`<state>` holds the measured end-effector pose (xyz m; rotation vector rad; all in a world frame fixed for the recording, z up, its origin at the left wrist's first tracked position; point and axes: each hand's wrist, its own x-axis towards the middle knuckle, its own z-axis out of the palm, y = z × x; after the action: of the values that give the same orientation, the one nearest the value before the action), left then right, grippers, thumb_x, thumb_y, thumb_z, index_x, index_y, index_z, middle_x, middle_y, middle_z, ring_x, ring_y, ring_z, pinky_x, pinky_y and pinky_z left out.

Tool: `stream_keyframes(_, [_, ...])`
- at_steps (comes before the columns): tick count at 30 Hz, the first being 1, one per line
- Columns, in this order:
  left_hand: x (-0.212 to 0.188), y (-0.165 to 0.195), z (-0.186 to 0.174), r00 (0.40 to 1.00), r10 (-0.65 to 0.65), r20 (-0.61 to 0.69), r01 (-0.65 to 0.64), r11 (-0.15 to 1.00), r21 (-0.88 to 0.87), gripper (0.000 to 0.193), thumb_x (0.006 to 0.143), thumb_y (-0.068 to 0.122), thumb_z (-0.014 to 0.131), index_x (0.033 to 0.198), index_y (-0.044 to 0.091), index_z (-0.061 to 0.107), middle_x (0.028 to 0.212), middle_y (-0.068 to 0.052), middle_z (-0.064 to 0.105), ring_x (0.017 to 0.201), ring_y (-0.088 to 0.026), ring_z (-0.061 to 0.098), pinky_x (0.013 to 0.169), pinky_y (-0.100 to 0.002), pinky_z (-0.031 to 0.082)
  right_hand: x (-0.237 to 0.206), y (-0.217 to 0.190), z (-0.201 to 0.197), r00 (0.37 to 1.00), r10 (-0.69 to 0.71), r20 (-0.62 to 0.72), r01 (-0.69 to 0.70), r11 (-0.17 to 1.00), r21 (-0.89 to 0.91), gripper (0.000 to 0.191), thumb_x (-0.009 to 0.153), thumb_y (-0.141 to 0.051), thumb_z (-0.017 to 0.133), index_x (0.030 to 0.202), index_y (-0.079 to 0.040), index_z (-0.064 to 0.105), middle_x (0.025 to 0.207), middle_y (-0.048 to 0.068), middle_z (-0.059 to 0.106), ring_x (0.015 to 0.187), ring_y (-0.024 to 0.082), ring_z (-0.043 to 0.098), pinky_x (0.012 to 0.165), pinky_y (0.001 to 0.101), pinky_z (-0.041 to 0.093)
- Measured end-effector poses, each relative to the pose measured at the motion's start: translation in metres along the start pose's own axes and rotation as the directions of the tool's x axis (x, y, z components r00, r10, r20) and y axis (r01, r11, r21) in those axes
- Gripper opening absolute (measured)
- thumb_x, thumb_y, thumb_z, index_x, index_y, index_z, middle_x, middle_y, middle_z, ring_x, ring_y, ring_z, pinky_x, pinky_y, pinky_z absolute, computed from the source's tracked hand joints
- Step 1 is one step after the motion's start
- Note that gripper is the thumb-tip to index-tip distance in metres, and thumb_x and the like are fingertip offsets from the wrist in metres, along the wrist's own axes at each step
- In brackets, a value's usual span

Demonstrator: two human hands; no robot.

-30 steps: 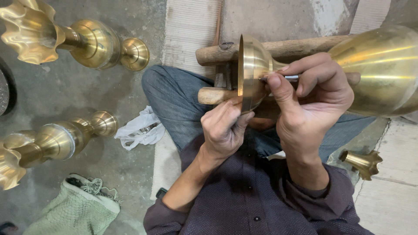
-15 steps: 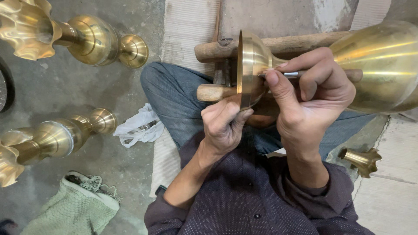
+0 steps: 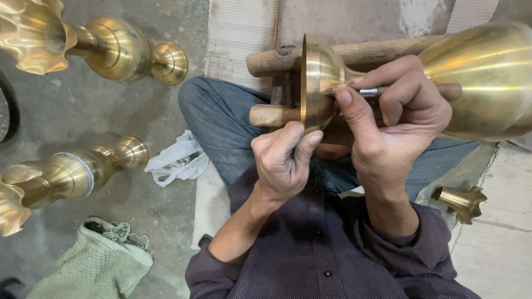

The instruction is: The person sits on the floor with a brass vase clamped in a wooden hand vise and uses a small metal hand tool to scrape and smooth the seams and edges of the brass piece. They rotate and reposition the vase repeatedly to work different areas, then unclamp it and handle the finished piece.

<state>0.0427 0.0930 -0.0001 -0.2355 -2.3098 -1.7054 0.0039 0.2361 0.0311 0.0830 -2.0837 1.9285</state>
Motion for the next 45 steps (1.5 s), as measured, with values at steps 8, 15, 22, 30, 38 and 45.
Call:
stream_keyframes(8, [-0.001,0.0,0.002,1.0,-0.02,0.006,0.02,1.0,0.011,0.02,0.105,0.014,0.066,0.096,-0.003,0.061,0.082,-0.015,0.062,0.071,-0.025,0.065,0.061,-0.033,0.05,0.0,0.003,0.0,1.0,0.02,-0.009,-0.019,0.997,0.078,0.047,0.097,0.001,0.084,0.078,-0.011,0.042,0.091,0.004,0.066,0.072,0.004,0.054,0.069,0.0165,0.041])
stream_keyframes(15, [-0.002,-0.024,0.003,0.979,0.2,0.026,-0.2,0.979,0.026,0.021,0.108,0.015,0.064,0.117,-0.004,0.064,0.104,-0.019,0.07,0.093,-0.034,0.074,0.078,-0.036,0.058,-0.002,0.003,-0.001,1.0,0.007,-0.001,-0.007,0.996,0.084,0.049,0.101,0.001,0.085,0.079,-0.01,0.043,0.095,0.004,0.066,0.073,0.003,0.052,0.071,0.0177,0.042])
stream_keyframes(22, [-0.005,-0.026,0.002,0.984,0.178,0.03,-0.179,0.983,0.038,0.017,0.106,0.015,0.066,0.102,-0.002,0.066,0.088,-0.013,0.069,0.081,-0.031,0.073,0.069,-0.034,0.056,-0.001,0.003,-0.003,0.998,0.058,-0.025,-0.057,0.997,0.06,0.05,0.093,0.001,0.084,0.074,-0.012,0.04,0.093,0.004,0.066,0.062,-0.001,0.04,0.06,0.0158,0.032])
stream_keyframes(30, [-0.003,-0.012,0.001,0.998,0.057,0.023,-0.058,0.998,0.037,0.027,0.106,0.015,0.066,0.085,0.0,0.057,0.07,-0.01,0.056,0.056,-0.023,0.06,0.054,-0.033,0.046,-0.004,0.005,-0.006,1.0,0.007,0.013,-0.007,0.999,0.043,0.052,0.097,0.002,0.085,0.077,-0.011,0.04,0.094,0.005,0.067,0.067,0.001,0.047,0.065,0.0158,0.036])
stream_keyframes(38, [0.004,0.013,-0.002,0.993,-0.12,0.019,0.121,0.991,-0.06,0.025,0.109,0.016,0.062,0.09,0.0,0.06,0.063,-0.007,0.056,0.052,-0.015,0.059,0.052,-0.031,0.043,-0.003,0.006,-0.006,1.0,-0.001,0.024,-0.001,0.997,0.077,0.053,0.098,0.002,0.085,0.074,-0.011,0.039,0.095,0.005,0.067,0.068,0.002,0.05,0.065,0.0167,0.038])
stream_keyframes(45, [0.007,0.006,-0.007,0.998,0.066,0.023,-0.064,0.996,-0.069,0.021,0.112,0.015,0.059,0.102,-0.004,0.061,0.085,-0.015,0.062,0.075,-0.028,0.065,0.067,-0.036,0.051,-0.002,0.0,-0.003,0.998,0.065,-0.012,-0.063,0.991,0.118,0.049,0.098,0.002,0.084,0.079,-0.011,0.04,0.093,0.005,0.067,0.066,0.001,0.047,0.062,0.0162,0.037])
